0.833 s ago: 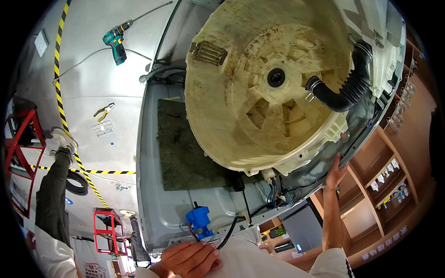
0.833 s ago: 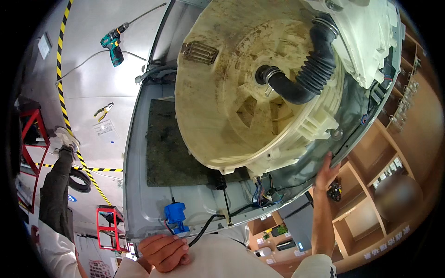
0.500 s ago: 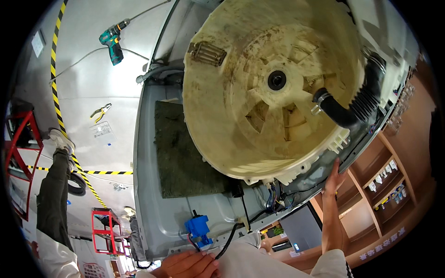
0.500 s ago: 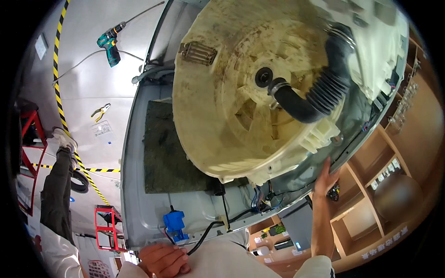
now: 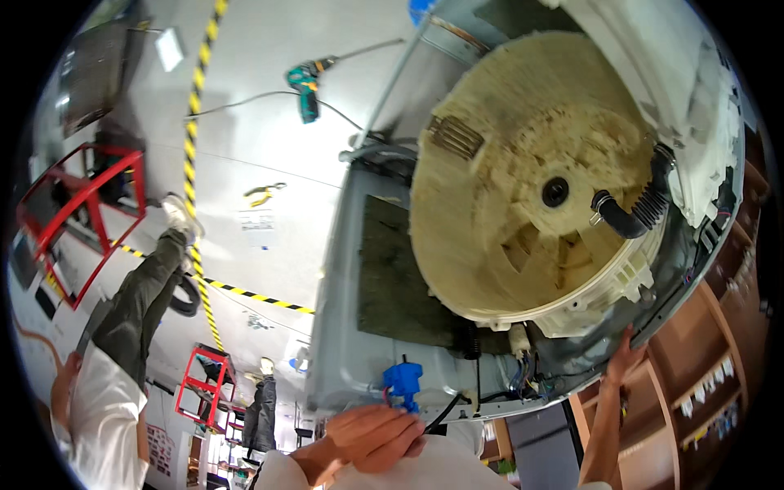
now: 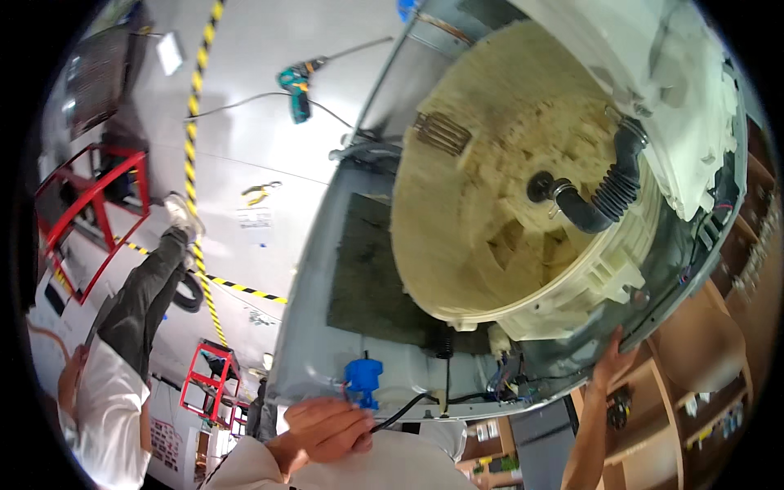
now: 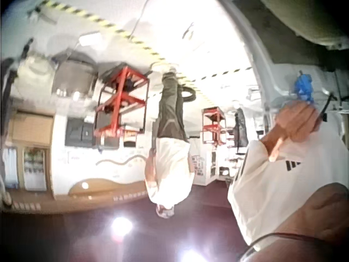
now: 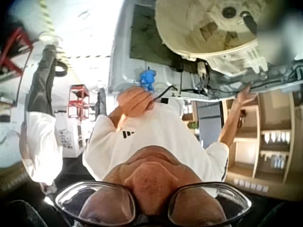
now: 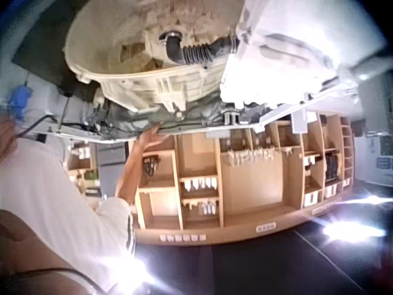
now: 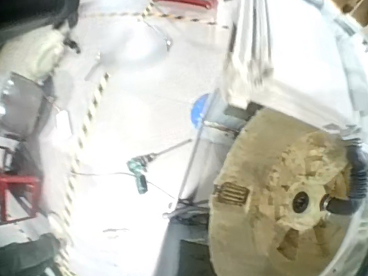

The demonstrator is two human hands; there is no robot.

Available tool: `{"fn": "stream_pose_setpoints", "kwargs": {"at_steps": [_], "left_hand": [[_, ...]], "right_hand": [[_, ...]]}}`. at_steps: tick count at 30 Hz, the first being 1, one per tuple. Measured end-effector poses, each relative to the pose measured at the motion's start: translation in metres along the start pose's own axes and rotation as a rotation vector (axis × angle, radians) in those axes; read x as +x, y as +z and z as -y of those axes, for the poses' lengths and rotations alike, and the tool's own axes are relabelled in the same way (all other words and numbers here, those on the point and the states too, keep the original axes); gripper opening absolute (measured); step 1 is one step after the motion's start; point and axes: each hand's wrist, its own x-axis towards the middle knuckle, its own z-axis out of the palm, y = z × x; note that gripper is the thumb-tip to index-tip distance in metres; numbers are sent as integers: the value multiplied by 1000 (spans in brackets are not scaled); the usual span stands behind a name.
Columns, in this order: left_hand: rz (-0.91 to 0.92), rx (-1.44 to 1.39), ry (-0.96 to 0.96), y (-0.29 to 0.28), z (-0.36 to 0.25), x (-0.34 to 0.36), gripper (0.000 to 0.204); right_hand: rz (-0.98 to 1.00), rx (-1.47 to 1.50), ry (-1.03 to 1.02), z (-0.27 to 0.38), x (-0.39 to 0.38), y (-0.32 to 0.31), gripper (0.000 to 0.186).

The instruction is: The person removes a drum from a washing machine chassis, places it on the floor, and uses a metal rod and a hammer to strike the center of the outer tub assembly while it is tilted.

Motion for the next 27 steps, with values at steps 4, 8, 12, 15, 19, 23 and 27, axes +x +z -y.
{"fn": "stream_pose_setpoints", "kwargs": {"at_steps": [4, 8, 12, 15, 19, 23, 27], "left_hand": [[-199, 56, -8, 16, -3, -5, 11], [-320, 96, 25, 24, -7, -5, 13], [-486, 127, 68, 32, -8, -6, 12], [-499, 94, 98, 20, -18, -11, 11], [-633, -52, 86, -5, -43, -50, 21], [-674, -45, -63, -6, -52, -128, 24], [-414, -18, -518, 12, -24, -233, 36]], "right_hand": [[-25, 3, -63, -28, 7, -2, 42], [23, -95, -99, -29, 12, -2, 48], [-191, -415, -355, -52, 29, 10, 58], [-180, -300, -327, -97, 56, 23, 51], [44, -226, -227, -27, 37, 14, 47], [-98, -220, -306, -61, 66, 33, 50], [-261, -310, -397, -70, 81, 36, 58]]}}
